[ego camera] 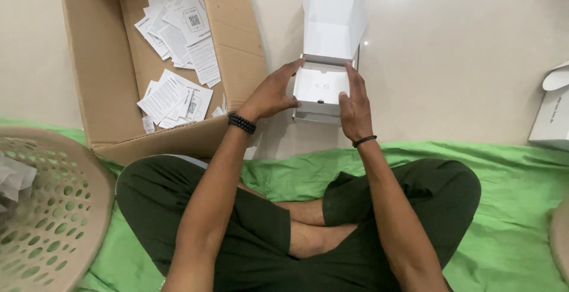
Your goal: The person packages small electronics and manuals into boxes while sitting on the floor.
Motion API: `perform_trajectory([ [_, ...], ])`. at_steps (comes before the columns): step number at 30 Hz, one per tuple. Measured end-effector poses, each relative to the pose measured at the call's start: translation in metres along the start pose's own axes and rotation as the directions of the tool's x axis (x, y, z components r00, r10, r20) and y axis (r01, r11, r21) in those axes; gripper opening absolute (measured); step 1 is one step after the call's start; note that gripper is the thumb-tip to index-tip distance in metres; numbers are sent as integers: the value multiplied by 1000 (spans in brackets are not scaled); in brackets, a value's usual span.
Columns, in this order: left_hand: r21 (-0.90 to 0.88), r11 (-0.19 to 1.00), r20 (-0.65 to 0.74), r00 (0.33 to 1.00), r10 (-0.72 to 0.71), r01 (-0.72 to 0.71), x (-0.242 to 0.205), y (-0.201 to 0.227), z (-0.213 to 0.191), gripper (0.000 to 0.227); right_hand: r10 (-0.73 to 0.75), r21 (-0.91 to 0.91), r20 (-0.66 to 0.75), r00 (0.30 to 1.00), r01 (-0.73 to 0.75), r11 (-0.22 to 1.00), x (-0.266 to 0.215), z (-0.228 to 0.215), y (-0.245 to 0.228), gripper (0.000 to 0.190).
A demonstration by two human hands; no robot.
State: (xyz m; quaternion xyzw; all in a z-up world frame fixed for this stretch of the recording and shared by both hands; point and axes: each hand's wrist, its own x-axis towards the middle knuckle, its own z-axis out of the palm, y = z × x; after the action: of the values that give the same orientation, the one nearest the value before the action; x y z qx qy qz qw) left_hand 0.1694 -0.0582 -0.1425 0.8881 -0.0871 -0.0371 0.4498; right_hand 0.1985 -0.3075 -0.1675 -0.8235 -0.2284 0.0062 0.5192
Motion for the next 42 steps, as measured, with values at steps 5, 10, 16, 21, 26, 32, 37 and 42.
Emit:
perform_trajectory([
  [5,190,982,-13,1000,11,-8,-2,0,6,104,-63,-349,-20,998,52,936,-12,10,26,68],
  [10,436,896,-18,996,-82,82,-1,32,11,106,190,119,-20,982,-186,975,-14,12,29,91],
  [16,341,940,-56,998,16,4,-4,16,12,106,182,13,83,980,-184,983,-19,-1,14,105],
  [21,291,956,11,1000,-28,24,-5,14,6,104,144,-81,52,988,-139,987,-21,3,38,101],
  [26,477,879,-30,999,30,-12,-7,37,7,95,128,-86,57,990,-123,989,-22,3,35,101],
  [32,412,906,0,995,-104,95,-6,43,2,93,178,-40,37,983,-177,983,-22,2,37,98],
  [37,411,887,62,965,-256,209,-4,46,13,98,270,-109,30,962,-266,958,-24,6,39,97],
  [42,686,713,-153,987,-53,145,-10,37,51,81,171,-106,29,985,-167,980,-25,6,40,93],
])
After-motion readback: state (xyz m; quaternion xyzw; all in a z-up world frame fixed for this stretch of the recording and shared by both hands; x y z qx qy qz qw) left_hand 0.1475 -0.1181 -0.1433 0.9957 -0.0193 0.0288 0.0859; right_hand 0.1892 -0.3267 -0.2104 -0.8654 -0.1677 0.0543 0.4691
